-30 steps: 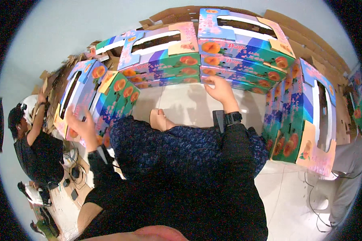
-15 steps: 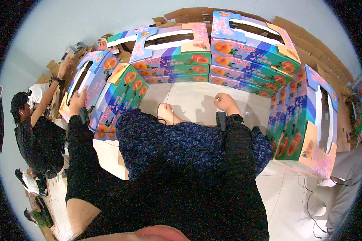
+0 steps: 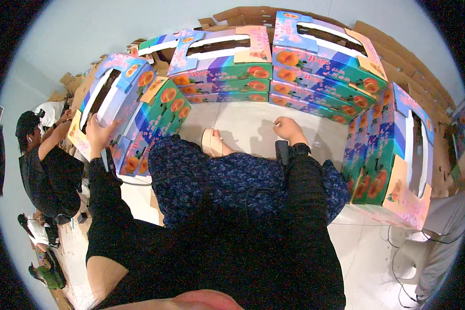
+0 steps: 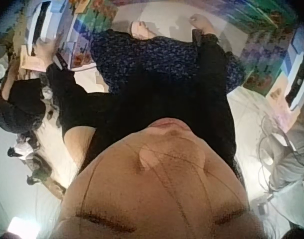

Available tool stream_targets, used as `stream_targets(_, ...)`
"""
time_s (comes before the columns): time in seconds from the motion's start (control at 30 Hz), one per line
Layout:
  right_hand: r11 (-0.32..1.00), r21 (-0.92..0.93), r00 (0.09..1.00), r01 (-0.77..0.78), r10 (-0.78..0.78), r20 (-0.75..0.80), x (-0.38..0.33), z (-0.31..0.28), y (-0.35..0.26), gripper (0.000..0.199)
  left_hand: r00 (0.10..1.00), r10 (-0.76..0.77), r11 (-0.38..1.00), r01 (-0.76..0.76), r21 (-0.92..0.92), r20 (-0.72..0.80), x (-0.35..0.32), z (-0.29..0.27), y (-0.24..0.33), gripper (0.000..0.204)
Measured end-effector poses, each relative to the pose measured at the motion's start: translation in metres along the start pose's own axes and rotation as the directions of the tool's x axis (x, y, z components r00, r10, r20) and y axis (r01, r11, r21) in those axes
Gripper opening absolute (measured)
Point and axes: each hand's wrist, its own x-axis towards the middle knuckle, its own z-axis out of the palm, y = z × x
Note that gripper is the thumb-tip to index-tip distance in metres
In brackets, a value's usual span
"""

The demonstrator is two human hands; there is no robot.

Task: Folding and stacking cardboard fruit boxes on the floor.

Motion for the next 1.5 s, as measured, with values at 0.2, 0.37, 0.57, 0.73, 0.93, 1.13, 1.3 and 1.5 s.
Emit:
stream_targets(0.2,0.987,0.066,0.985,0.149,-0.143,-0.092,-0.007,-0.024,-0.049,0.036,0.87,0.398,0.914,-0.403,0.046,-0.29,-0.062,-0.006,-0.002,0.091)
stream_targets(0.37,0.753,0.533,0.921,0.386,-0.276,-0.276,-0.038,-0.063,-0.136,0.049,0.712,0.675,0.738,-0.65,0.18,-0.195,-0.098,-0.008,-0.003,0.068)
stream_targets(0.57,0.66,0.356,0.743,0.661,-0.642,-0.189,-0.069,-0.094,-0.22,0.077,0.661,0.696,0.698,-0.714,0.05,-0.28,-0.109,0.014,0.019,0.055)
stream_targets(0.73,0.631,0.205,0.659,0.748,-0.742,-0.122,-0.082,-0.111,-0.267,0.095,0.606,0.754,0.64,-0.764,0.078,-0.254,-0.114,0.011,0.046,0.046)
stream_targets(0.93,0.746,0.368,0.773,0.555,-0.626,0.103,-0.065,-0.094,-0.247,0.104,0.597,0.791,0.599,-0.8,-0.034,-0.134,-0.145,0.016,0.069,0.045)
stream_targets(1.13,0.664,0.5,0.789,0.556,-0.611,-0.066,-0.061,-0.066,-0.21,0.1,0.622,0.781,0.62,-0.783,-0.044,-0.06,-0.163,0.004,0.09,0.051)
stream_targets(1.3,0.599,0.627,0.836,0.498,-0.523,-0.164,-0.063,-0.068,-0.194,0.097,0.646,0.761,0.642,-0.763,-0.071,-0.063,-0.159,-0.012,0.12,0.069)
stream_targets(1.5,0.519,0.662,0.837,0.541,-0.404,-0.368,-0.063,-0.082,-0.186,0.096,0.506,0.721,0.45,-0.861,-0.237,-0.473,-0.166,-0.03,0.148,0.042)
